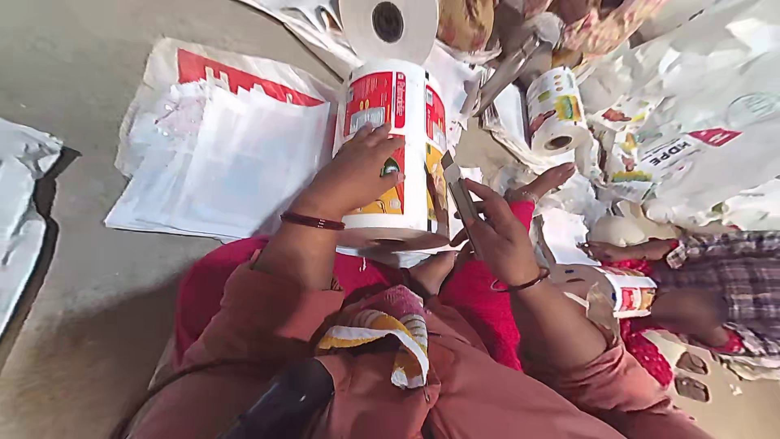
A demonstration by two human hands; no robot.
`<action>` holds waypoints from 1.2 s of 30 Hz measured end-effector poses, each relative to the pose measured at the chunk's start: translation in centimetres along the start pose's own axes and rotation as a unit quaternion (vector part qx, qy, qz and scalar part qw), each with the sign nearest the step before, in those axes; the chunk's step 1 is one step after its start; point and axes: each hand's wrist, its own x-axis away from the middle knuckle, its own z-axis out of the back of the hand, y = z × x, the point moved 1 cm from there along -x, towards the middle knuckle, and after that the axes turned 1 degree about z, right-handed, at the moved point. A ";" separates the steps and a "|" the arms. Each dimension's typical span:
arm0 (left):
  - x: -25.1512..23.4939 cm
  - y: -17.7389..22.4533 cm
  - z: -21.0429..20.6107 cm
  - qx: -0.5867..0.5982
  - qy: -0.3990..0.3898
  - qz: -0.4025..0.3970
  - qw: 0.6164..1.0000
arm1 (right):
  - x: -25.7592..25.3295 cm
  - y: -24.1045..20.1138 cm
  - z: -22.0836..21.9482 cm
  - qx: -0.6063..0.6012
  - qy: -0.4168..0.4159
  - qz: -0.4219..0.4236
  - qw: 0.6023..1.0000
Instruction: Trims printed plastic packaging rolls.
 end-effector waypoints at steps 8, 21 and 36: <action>-0.2 -3.7 0.4 0.115 0.007 0.237 0.965 | -15.8 -5.7 1.5 0.249 -0.035 -0.094 0.963; -0.4 -5.2 1.7 0.102 -0.021 0.262 0.960 | -23.7 -5.2 -0.2 0.303 -0.020 -0.119 0.945; -0.4 -5.1 1.8 0.097 -0.013 0.258 0.961 | -20.5 -6.8 -0.8 0.370 -0.089 -0.100 0.920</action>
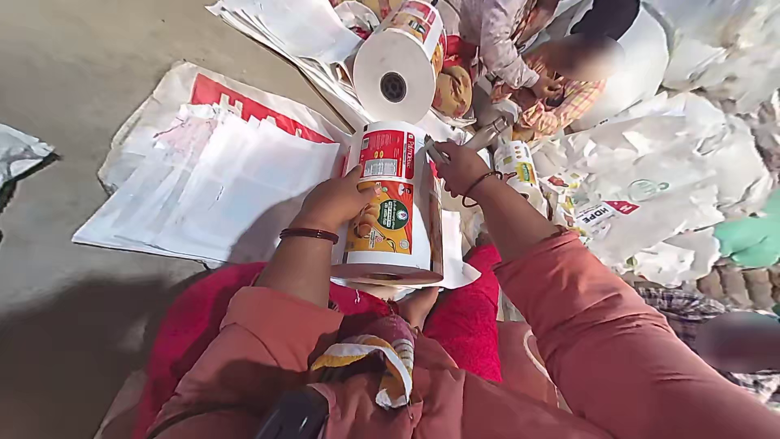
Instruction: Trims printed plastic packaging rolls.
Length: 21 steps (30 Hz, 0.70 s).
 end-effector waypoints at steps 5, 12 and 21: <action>0.3 -0.2 -0.1 0.006 0.007 -0.003 1.000 | 3.3 -0.1 -0.5 0.004 -0.029 0.005 1.000; 0.4 -0.2 -0.4 -0.011 0.031 -0.018 0.999 | 8.6 -0.9 -1.5 0.008 -0.055 0.015 0.998; 1.5 0.0 -0.6 -0.010 0.042 -0.027 0.999 | 15.5 -1.7 -2.7 0.036 -0.095 0.002 0.995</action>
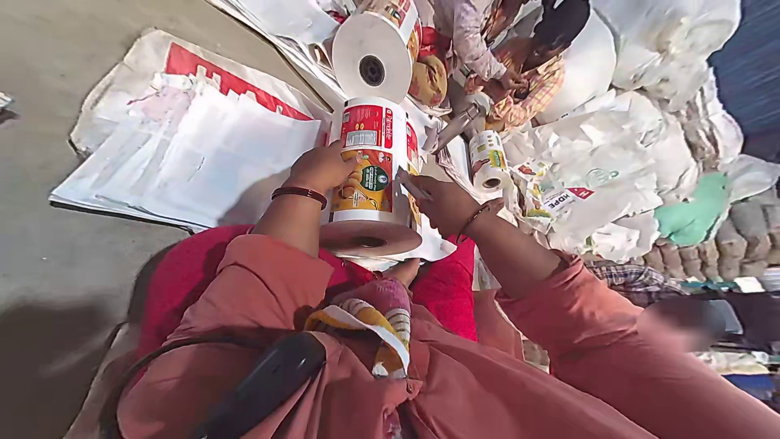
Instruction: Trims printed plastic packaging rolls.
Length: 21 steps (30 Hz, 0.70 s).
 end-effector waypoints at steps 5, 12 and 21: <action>0.6 -0.4 -0.3 0.002 -0.003 -0.014 1.000 | 4.9 0.4 -2.3 0.034 -0.022 0.023 0.999; 0.8 0.0 0.2 0.003 -0.017 -0.026 1.000 | 10.6 4.1 -3.7 -0.173 -0.055 0.123 0.976; 2.3 3.6 -1.0 -0.029 -0.028 -0.344 0.938 | 6.2 7.9 -6.3 -0.395 0.141 0.051 0.906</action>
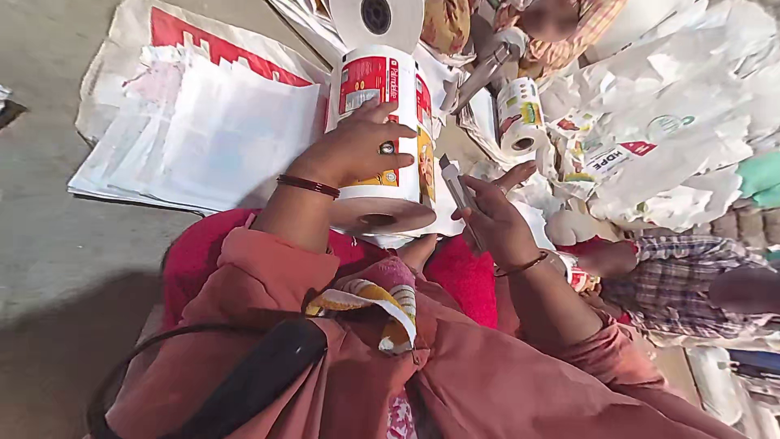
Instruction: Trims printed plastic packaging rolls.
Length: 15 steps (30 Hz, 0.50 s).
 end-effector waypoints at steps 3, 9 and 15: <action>-0.6 0.7 -1.9 -0.032 0.022 -0.086 0.996 | -0.3 1.9 0.1 -0.059 0.020 -0.001 0.998; -1.5 0.2 -3.3 -0.031 0.073 -0.159 0.984 | -0.4 5.1 -0.3 -0.172 0.024 0.014 0.985; -1.5 1.1 -3.4 -0.089 0.056 -0.160 0.981 | -1.3 7.1 -1.6 -0.255 -0.010 0.009 0.967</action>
